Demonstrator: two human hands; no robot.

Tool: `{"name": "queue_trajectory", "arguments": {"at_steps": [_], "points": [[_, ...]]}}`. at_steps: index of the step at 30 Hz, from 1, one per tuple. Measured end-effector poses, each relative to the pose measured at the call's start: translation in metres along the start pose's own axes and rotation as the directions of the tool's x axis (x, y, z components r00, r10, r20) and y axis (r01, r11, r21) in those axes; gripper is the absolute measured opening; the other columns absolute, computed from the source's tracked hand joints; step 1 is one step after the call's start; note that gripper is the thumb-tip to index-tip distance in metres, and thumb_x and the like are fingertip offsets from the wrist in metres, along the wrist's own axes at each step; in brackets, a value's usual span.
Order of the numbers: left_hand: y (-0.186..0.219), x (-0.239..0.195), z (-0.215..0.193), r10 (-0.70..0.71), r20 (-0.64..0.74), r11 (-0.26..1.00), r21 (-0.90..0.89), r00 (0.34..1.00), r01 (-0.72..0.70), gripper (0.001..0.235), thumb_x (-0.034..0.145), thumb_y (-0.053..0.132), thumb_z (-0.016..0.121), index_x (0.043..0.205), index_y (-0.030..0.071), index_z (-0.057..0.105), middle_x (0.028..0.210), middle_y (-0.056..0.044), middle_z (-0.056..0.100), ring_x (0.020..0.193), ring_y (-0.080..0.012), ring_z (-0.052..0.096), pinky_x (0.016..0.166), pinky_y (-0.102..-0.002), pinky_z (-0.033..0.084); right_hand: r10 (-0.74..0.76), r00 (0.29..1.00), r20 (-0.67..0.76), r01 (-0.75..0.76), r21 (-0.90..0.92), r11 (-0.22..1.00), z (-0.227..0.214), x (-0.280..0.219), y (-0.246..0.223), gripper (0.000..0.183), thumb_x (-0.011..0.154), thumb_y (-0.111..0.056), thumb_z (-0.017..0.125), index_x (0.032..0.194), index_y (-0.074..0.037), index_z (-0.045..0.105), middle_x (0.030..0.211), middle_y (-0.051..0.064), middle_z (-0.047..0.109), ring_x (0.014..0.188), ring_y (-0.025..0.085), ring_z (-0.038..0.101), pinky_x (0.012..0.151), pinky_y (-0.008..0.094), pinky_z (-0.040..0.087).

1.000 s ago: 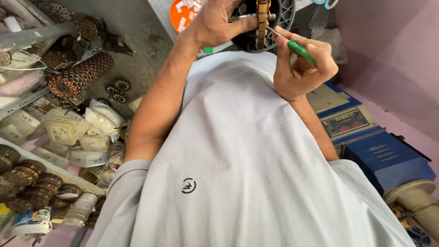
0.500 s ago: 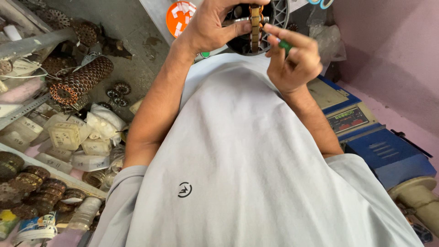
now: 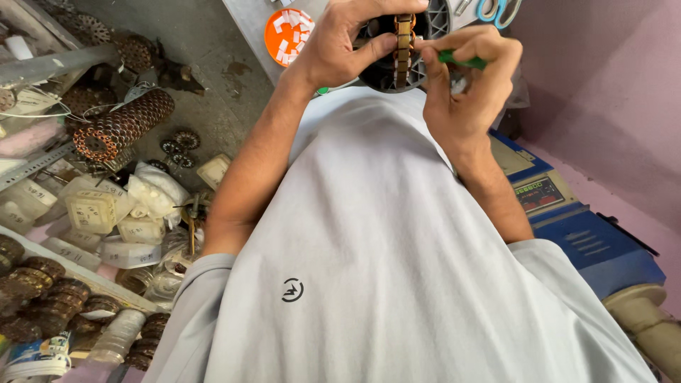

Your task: The person works on a fan motor stator, using scissors to cut wires and a screwdriver to guide and secure thin copper winding wires into the stator slots.

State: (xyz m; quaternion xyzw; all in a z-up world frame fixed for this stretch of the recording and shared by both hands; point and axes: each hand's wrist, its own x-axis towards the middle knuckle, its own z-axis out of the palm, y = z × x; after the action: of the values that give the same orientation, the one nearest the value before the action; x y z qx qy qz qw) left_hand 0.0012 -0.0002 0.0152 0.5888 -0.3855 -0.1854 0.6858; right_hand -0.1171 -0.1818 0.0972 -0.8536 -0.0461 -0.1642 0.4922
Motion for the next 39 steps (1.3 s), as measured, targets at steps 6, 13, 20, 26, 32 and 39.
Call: {"name": "queue_trajectory", "arguments": {"at_steps": [6, 13, 20, 26, 32, 39], "points": [[0.003, 0.002, 0.0, -0.003, -0.007, 1.0, 0.028, 1.0, 0.003, 0.038, 0.104, 0.0, 0.075, 0.138, 0.011, 0.066, 0.13, -0.006, 0.073, 0.119, -0.0201, 0.074, 0.109, -0.032, 0.06, 0.109, 0.976, -0.189, -0.051, 0.288, 0.956, 0.007, 0.0, 0.007, 0.045, 0.109, 0.017, 0.064, 0.116, -0.007, 0.026, 0.113, 0.014, 0.051, 0.097, 0.021, 0.07, 0.086, 0.033, 0.067], [0.005, -0.001, 0.001, -0.01, -0.02, 0.993, 0.121, 1.0, 0.013, 0.036, 0.105, 0.004, 0.076, 0.139, 0.012, 0.066, 0.151, -0.005, 0.061, 0.143, -0.0262, 0.06, 0.123, -0.038, 0.052, 0.119, 0.977, 0.175, -0.163, 0.259, 0.952, -0.026, 0.029, 0.035, 0.045, 0.11, 0.02, 0.066, 0.118, -0.003, 0.028, 0.11, 0.016, 0.057, 0.093, 0.021, 0.07, 0.075, 0.028, 0.062], [0.011, 0.004, 0.002, 0.004, -0.025, 0.997, 0.073, 1.0, -0.002, 0.031, 0.109, 0.008, 0.073, 0.138, 0.01, 0.064, 0.153, -0.005, 0.057, 0.142, -0.027, 0.056, 0.119, -0.035, 0.051, -0.041, 0.987, 0.153, 0.028, 0.092, 0.995, -0.016, 0.026, 0.023, 0.046, 0.108, 0.02, 0.072, 0.114, -0.001, 0.033, 0.107, 0.019, 0.063, 0.092, 0.023, 0.07, 0.073, 0.026, 0.058], [0.02, -0.001, 0.008, 0.013, -0.156, 0.982, 0.189, 0.988, 0.017, 0.036, 0.104, 0.012, 0.075, 0.137, 0.007, 0.063, 0.149, -0.011, 0.06, 0.141, -0.0299, 0.058, 0.121, -0.039, 0.05, -0.268, 0.96, 0.083, 0.274, -0.065, 0.959, -0.008, 0.026, 0.011, 0.043, 0.1, 0.018, 0.069, 0.114, -0.002, 0.034, 0.107, 0.019, 0.06, 0.088, 0.031, 0.074, 0.069, 0.035, 0.062], [0.004, -0.057, -0.009, -0.096, -0.632, 0.822, 0.385, 0.769, 0.419, 0.017, 0.098, 0.013, 0.075, 0.112, 0.006, 0.069, 0.105, -0.008, 0.069, 0.092, -0.0242, 0.071, 0.084, -0.038, 0.058, 0.066, 0.981, -0.18, -0.015, 0.272, 0.962, -0.015, 0.021, 0.008, 0.031, 0.111, 0.005, 0.057, 0.12, -0.007, 0.03, 0.114, 0.012, 0.049, 0.085, 0.027, 0.074, 0.07, 0.035, 0.063], [-0.053, -0.116, -0.031, -0.203, -0.561, 0.512, 0.638, 0.803, 0.575, 0.032, 0.078, 0.008, 0.08, 0.107, 0.001, 0.068, 0.103, -0.017, 0.062, 0.098, -0.0393, 0.062, 0.082, -0.047, 0.051, 0.137, 0.973, -0.188, -0.061, 0.36, 0.931, -0.019, 0.012, 0.016, 0.03, 0.119, -0.003, 0.06, 0.128, -0.008, 0.032, 0.113, 0.011, 0.055, 0.085, 0.026, 0.074, 0.073, 0.036, 0.067]]}}
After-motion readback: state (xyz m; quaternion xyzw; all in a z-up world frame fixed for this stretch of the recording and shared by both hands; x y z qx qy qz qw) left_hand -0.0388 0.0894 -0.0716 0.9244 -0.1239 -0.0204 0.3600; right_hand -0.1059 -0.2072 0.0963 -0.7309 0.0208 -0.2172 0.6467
